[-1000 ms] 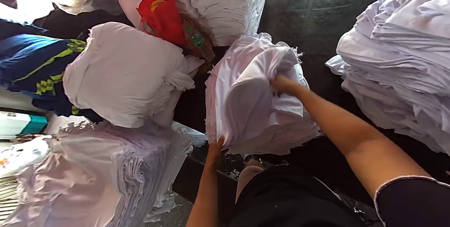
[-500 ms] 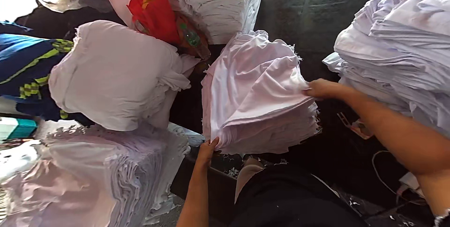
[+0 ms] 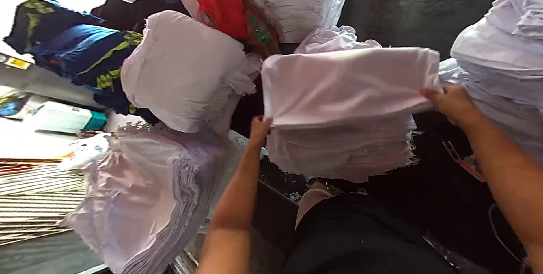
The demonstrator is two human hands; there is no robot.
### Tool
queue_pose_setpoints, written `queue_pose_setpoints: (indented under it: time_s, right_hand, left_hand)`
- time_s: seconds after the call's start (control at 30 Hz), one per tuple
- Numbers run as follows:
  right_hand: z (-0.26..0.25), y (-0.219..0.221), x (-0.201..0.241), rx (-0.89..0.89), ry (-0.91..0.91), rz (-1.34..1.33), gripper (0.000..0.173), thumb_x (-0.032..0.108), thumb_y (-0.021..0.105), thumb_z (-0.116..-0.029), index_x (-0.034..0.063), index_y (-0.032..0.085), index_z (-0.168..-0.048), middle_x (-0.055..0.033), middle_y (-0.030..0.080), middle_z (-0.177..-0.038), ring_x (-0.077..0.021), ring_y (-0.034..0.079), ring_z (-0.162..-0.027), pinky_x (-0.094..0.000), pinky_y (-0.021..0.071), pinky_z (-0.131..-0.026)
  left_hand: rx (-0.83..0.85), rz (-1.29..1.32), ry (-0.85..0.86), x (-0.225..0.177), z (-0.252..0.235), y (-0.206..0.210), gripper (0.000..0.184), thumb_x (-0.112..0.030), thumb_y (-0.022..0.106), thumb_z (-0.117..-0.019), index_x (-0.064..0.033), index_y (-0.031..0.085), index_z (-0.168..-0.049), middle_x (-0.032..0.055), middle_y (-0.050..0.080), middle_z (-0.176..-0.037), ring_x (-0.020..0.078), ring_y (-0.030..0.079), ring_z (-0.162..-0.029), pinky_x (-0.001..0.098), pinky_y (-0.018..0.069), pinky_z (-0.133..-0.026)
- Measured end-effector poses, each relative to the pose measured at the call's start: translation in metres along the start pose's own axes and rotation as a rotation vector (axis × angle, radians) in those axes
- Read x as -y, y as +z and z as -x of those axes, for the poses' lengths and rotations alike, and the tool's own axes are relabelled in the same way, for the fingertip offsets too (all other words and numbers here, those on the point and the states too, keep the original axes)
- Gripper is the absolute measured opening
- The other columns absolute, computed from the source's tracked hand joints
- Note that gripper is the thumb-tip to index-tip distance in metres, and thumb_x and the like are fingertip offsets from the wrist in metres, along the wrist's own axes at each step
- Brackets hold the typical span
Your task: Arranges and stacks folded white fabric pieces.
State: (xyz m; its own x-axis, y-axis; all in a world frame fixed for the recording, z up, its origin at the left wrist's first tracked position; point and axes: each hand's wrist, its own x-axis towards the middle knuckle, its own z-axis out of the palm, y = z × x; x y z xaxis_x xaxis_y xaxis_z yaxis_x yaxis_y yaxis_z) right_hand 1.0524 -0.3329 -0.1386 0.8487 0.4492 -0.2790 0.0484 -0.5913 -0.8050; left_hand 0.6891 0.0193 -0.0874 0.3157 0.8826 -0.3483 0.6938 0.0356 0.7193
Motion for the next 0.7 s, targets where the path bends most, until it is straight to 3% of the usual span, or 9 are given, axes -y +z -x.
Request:
queue_pose_setpoints:
  time_s: [0.1, 0.2, 0.27, 0.4, 0.43, 0.47, 0.53, 0.63, 0.7]
  right_hand:
    - [-0.011, 0.024, -0.046, 0.068, 0.093, 0.100, 0.049, 0.031, 0.064, -0.1027, -0.0144, 0.059, -0.122, -0.0406, 0.060, -0.117, -0.0561, 0.059, -0.112, -0.0726, 0.0427, -0.095]
    - [-0.007, 0.032, -0.059, 0.130, 0.249, -0.119, 0.054, 0.028, 0.063, -0.1034, -0.0124, 0.049, -0.137, -0.0342, 0.057, -0.130, -0.0425, 0.059, -0.119, -0.0577, 0.0457, -0.102]
    - [-0.004, 0.033, -0.060, 0.216, 0.332, -0.254, 0.051, 0.032, 0.057, -0.1060, -0.0098, 0.052, -0.134, -0.0257, 0.060, -0.125, -0.0287, 0.062, -0.108, -0.0466, 0.0500, -0.095]
    - [-0.002, 0.035, -0.061, 0.268, 0.382, -0.434, 0.051, 0.038, 0.052, -0.1073, -0.0008, 0.049, -0.139, -0.0151, 0.062, -0.121, -0.0175, 0.063, -0.101, -0.0364, 0.0532, -0.089]
    - [-0.002, 0.036, -0.062, 0.280, 0.384, -0.457, 0.051, 0.039, 0.050, -0.1078, 0.0003, 0.048, -0.141, -0.0140, 0.062, -0.121, -0.0168, 0.063, -0.102, -0.0358, 0.0532, -0.088]
    - [-0.002, 0.036, -0.062, 0.305, 0.386, -0.474, 0.051, 0.040, 0.048, -0.1085, 0.0015, 0.048, -0.141, -0.0131, 0.061, -0.121, -0.0165, 0.063, -0.102, -0.0358, 0.0533, -0.088]
    - [-0.001, 0.032, -0.058, 0.360, 0.394, -0.480, 0.049, 0.042, 0.043, -0.1094, 0.0041, 0.048, -0.140, -0.0102, 0.062, -0.117, -0.0147, 0.063, -0.099, -0.0342, 0.0541, -0.085]
    - [0.001, 0.028, -0.053, 0.382, 0.418, -0.476, 0.043, 0.042, 0.041, -0.1097, 0.0074, 0.051, -0.133, -0.0042, 0.061, -0.105, -0.0099, 0.061, -0.088, -0.0298, 0.0521, -0.077]
    - [0.002, 0.027, -0.051, 0.381, 0.435, -0.516, 0.044, 0.042, 0.043, -0.1092, 0.0077, 0.050, -0.135, -0.0060, 0.061, -0.109, -0.0122, 0.061, -0.092, -0.0317, 0.0523, -0.080]
  left_hand:
    - [0.128, -0.091, -0.165, 0.015, 0.000, 0.022, 0.050, -0.020, 0.061, -0.1031, 0.0068, 0.046, -0.143, 0.0288, 0.058, -0.130, 0.0334, 0.063, -0.107, 0.0455, 0.0534, -0.090]
    - [0.201, -0.309, -0.245, 0.004, 0.008, 0.017, 0.048, -0.033, 0.055, -0.1063, 0.0077, 0.051, -0.132, 0.0214, 0.058, -0.111, 0.0243, 0.056, -0.088, 0.0399, 0.0488, -0.079]
    - [0.233, -0.372, -0.169, -0.009, 0.008, 0.010, 0.048, -0.035, 0.056, -0.1059, 0.0097, 0.058, -0.123, 0.0206, 0.059, -0.102, 0.0245, 0.054, -0.083, 0.0429, 0.0471, -0.080]
    - [0.219, 0.142, 0.115, -0.023, -0.003, 0.010, 0.045, -0.040, 0.047, -0.1087, -0.0024, 0.055, -0.133, 0.0110, 0.065, -0.110, 0.0142, 0.063, -0.088, 0.0340, 0.0546, -0.079]
    - [0.160, 0.093, 0.114, -0.017, -0.008, 0.018, 0.045, -0.040, 0.048, -0.1084, -0.0003, 0.057, -0.128, 0.0122, 0.065, -0.104, 0.0165, 0.061, -0.083, 0.0357, 0.0538, -0.075]
    - [0.121, -0.067, 0.090, -0.010, -0.013, 0.025, 0.046, -0.035, 0.050, -0.1080, 0.0077, 0.058, -0.123, 0.0212, 0.063, -0.102, 0.0274, 0.061, -0.084, 0.0456, 0.0528, -0.079]
    - [0.112, -0.436, 0.016, -0.006, -0.011, 0.036, 0.049, -0.034, 0.056, -0.1057, 0.0122, 0.062, -0.122, 0.0338, 0.063, -0.118, 0.0447, 0.062, -0.112, 0.0600, 0.0470, -0.099]
    - [0.071, -0.602, -0.017, -0.001, -0.001, 0.043, 0.049, -0.034, 0.055, -0.1059, 0.0095, 0.064, -0.125, 0.0343, 0.056, -0.134, 0.0462, 0.052, -0.131, 0.0590, 0.0393, -0.110]
    - [0.055, -0.578, -0.047, 0.005, 0.004, 0.045, 0.050, -0.033, 0.055, -0.1059, 0.0088, 0.060, -0.132, 0.0356, 0.049, -0.142, 0.0480, 0.045, -0.137, 0.0581, 0.0356, -0.114]
